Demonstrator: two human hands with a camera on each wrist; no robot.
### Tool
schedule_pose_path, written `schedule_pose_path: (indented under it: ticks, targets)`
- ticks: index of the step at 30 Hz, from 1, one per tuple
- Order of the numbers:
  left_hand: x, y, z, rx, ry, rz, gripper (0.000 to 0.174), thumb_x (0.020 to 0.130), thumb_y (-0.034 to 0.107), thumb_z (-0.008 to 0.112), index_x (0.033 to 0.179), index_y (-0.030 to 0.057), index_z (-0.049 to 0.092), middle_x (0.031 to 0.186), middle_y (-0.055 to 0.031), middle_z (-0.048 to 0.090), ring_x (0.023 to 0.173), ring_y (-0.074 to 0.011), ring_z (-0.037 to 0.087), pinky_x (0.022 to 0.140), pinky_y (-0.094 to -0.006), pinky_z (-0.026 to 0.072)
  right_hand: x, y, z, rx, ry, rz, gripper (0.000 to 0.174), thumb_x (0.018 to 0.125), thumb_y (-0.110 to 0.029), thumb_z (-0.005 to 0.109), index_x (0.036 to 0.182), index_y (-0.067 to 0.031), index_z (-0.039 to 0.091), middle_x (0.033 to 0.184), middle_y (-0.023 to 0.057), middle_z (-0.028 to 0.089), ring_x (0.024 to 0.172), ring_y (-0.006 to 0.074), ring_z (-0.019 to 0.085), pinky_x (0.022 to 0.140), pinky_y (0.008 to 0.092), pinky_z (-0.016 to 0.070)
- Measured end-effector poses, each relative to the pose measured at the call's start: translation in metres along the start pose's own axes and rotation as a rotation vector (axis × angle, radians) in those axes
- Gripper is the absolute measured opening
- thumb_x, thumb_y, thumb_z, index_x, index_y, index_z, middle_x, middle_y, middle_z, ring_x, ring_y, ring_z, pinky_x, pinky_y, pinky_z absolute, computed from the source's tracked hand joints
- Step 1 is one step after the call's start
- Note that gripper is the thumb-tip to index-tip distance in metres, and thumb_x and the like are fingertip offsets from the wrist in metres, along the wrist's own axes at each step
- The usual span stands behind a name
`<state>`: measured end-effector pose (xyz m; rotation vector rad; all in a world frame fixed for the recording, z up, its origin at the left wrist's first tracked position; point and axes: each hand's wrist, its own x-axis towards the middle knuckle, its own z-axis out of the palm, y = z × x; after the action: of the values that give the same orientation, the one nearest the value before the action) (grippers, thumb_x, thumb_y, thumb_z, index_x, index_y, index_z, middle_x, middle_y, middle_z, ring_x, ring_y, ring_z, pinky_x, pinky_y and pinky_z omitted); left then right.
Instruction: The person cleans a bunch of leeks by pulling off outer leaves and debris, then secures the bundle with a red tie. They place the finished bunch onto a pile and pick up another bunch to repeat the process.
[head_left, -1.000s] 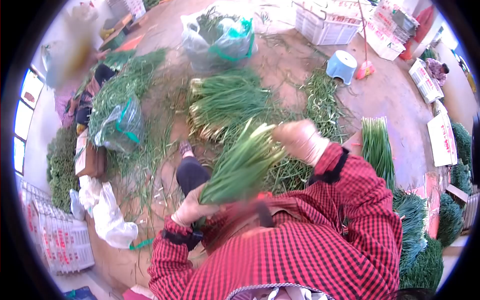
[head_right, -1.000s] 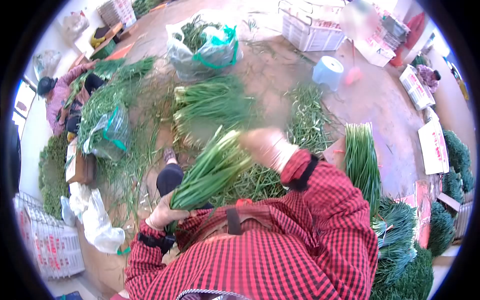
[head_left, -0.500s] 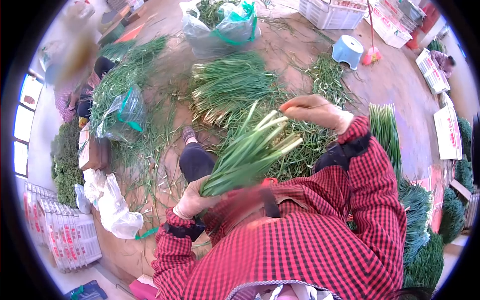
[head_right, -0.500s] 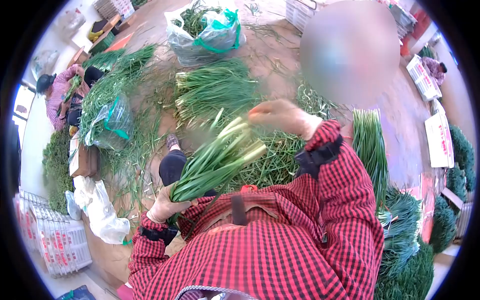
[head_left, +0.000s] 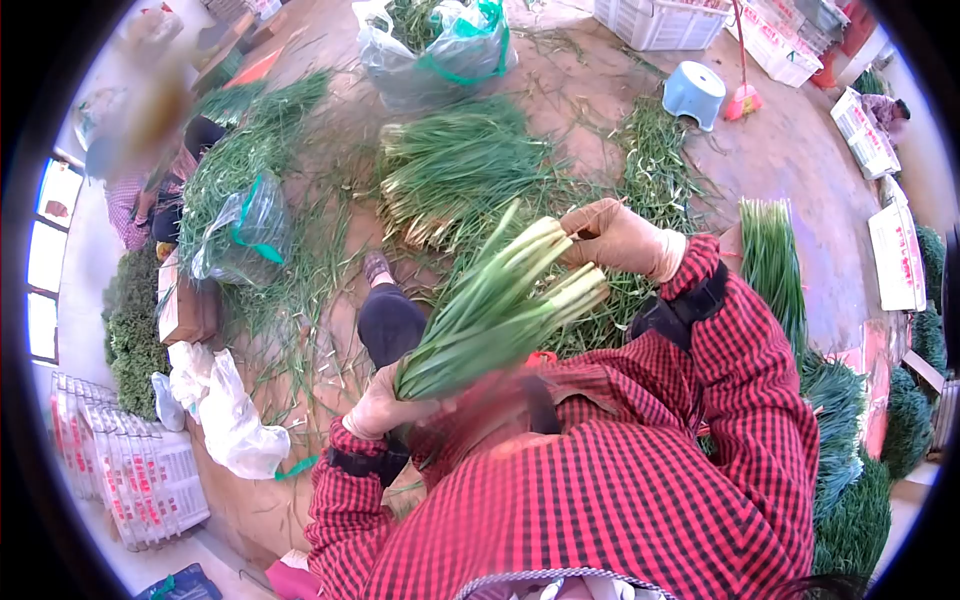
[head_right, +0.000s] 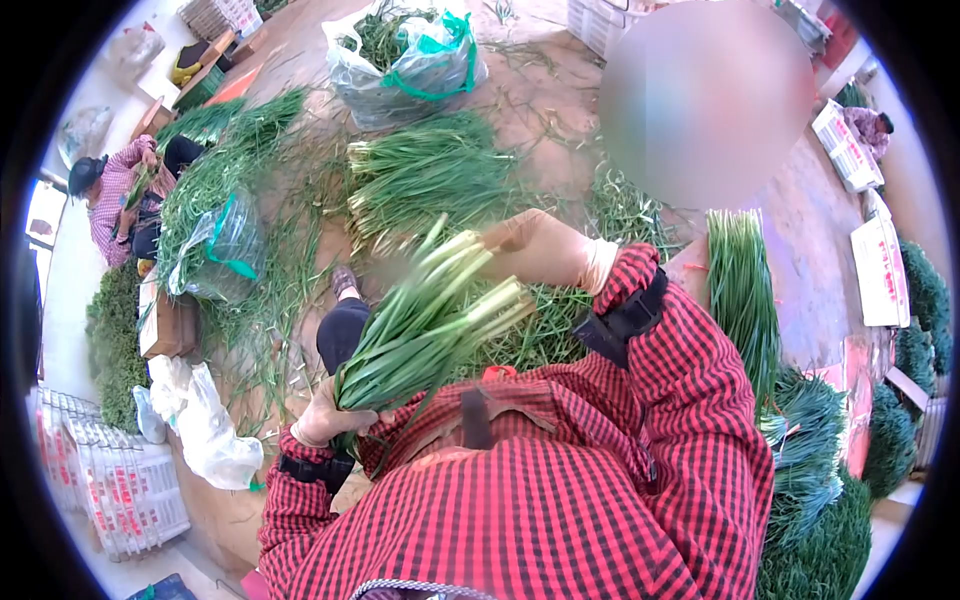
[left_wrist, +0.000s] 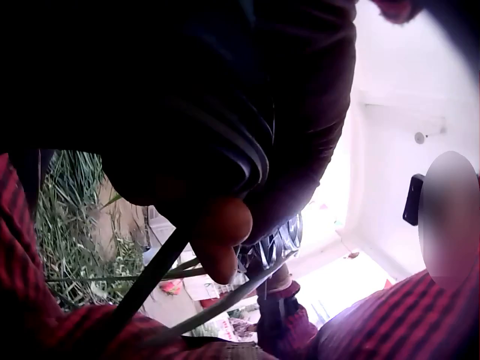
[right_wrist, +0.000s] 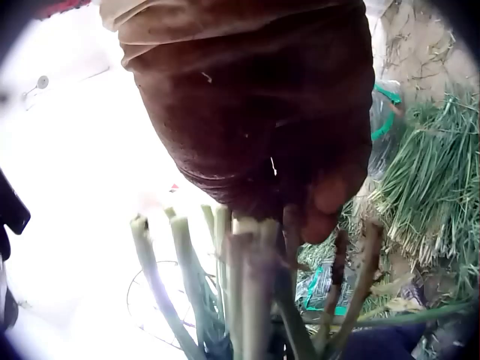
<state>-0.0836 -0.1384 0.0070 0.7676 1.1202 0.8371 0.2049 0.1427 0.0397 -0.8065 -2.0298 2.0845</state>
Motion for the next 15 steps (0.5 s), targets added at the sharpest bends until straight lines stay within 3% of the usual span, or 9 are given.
schedule_pose_path:
  ticks: [2, 5, 6, 8, 9, 10, 11, 13, 15]
  targets:
    - [0.006, -0.003, -0.004, -0.003, -0.039, -0.017, 0.055, 0.081, -0.004, 0.071, 0.133, 0.0033, 0.054, 0.103, -0.0098, 0.073, 0.079, -0.0106, 0.067, 0.060, -0.0215, 0.0493, 0.002, 0.002, 0.002, 0.123, 0.088, -0.037, 0.028, 0.086, -0.007, 0.070, 0.114, 0.0000, 0.071, 0.102, 0.0051, 0.074, 0.091, 0.0092, 0.065, 0.083, 0.0261, 0.0526]
    - [0.008, 0.013, 0.014, -0.064, 0.051, -0.038, 0.056, 0.081, -0.003, 0.071, 0.134, 0.0039, 0.054, 0.102, -0.0089, 0.073, 0.076, -0.0097, 0.066, 0.060, -0.0208, 0.0488, 0.000, 0.014, -0.009, -0.194, 0.260, -0.159, 0.025, 0.088, -0.007, 0.068, 0.113, -0.0014, 0.071, 0.101, 0.0063, 0.075, 0.090, 0.0104, 0.066, 0.084, 0.0266, 0.0529]
    - [0.009, 0.007, 0.005, 0.007, 0.002, -0.053, 0.054, 0.084, -0.001, 0.070, 0.135, 0.0034, 0.053, 0.104, -0.0075, 0.073, 0.081, -0.0097, 0.067, 0.061, -0.0201, 0.0493, -0.010, -0.020, -0.003, -0.369, 0.304, -0.038, 0.023, 0.088, -0.004, 0.066, 0.110, -0.0003, 0.071, 0.101, 0.0077, 0.075, 0.091, 0.0105, 0.066, 0.084, 0.0269, 0.0530]
    - [0.007, 0.007, 0.010, 0.006, 0.056, 0.001, 0.051, 0.085, 0.001, 0.069, 0.134, 0.0024, 0.055, 0.105, -0.0060, 0.073, 0.085, -0.0090, 0.067, 0.066, -0.0205, 0.0510, -0.018, -0.016, -0.024, -0.343, 0.308, -0.186, 0.020, 0.089, -0.009, 0.067, 0.108, -0.0044, 0.072, 0.096, 0.0033, 0.074, 0.086, 0.0086, 0.065, 0.079, 0.0249, 0.0520]
    - [0.007, 0.008, 0.012, 0.006, 0.084, 0.029, 0.050, 0.086, 0.001, 0.069, 0.133, 0.0019, 0.055, 0.105, -0.0053, 0.073, 0.087, -0.0087, 0.067, 0.068, -0.0207, 0.0518, -0.024, -0.014, -0.038, -0.167, 0.342, -0.175, 0.019, 0.090, -0.011, 0.067, 0.108, -0.0065, 0.072, 0.095, 0.0017, 0.073, 0.084, 0.0079, 0.064, 0.078, 0.0240, 0.0516]
    - [0.004, 0.008, 0.007, 0.114, 0.096, -0.032, 0.045, 0.086, 0.003, 0.070, 0.129, -0.0004, 0.058, 0.105, -0.0035, 0.072, 0.092, -0.0074, 0.066, 0.077, -0.0225, 0.0529, -0.024, -0.001, -0.055, -0.222, 0.492, -0.198, 0.021, 0.090, -0.012, 0.068, 0.109, -0.0070, 0.072, 0.095, 0.0006, 0.073, 0.083, 0.0071, 0.064, 0.077, 0.0228, 0.0513]
    - [0.004, 0.008, 0.007, 0.127, 0.113, -0.006, 0.042, 0.084, 0.002, 0.069, 0.125, -0.0001, 0.060, 0.103, -0.0042, 0.072, 0.091, -0.0090, 0.066, 0.077, -0.0236, 0.0526, -0.022, 0.016, -0.075, -0.278, 0.641, -0.224, 0.022, 0.089, -0.014, 0.070, 0.110, -0.0075, 0.072, 0.094, -0.0006, 0.072, 0.082, 0.0064, 0.063, 0.077, 0.0216, 0.0511]
    - [0.001, 0.003, 0.008, 0.149, 0.148, 0.039, 0.035, 0.082, 0.000, 0.068, 0.117, 0.0005, 0.063, 0.099, -0.0057, 0.072, 0.088, -0.0123, 0.067, 0.078, -0.0258, 0.0520, -0.031, 0.034, -0.120, -0.258, 0.920, -0.065, 0.025, 0.086, -0.015, 0.074, 0.109, -0.0056, 0.072, 0.094, 0.0019, 0.073, 0.088, 0.0128, 0.067, 0.084, 0.0265, 0.0526]
    - [-0.001, -0.005, 0.002, 0.213, 0.124, 0.052, 0.033, 0.084, 0.001, 0.068, 0.117, 0.0003, 0.063, 0.100, -0.0038, 0.072, 0.091, -0.0100, 0.066, 0.081, -0.0254, 0.0523, -0.039, 0.078, -0.162, -0.516, 0.989, 0.096, 0.032, 0.084, -0.017, 0.076, 0.113, -0.0056, 0.071, 0.098, 0.0046, 0.073, 0.094, 0.0175, 0.068, 0.090, 0.0313, 0.0522]
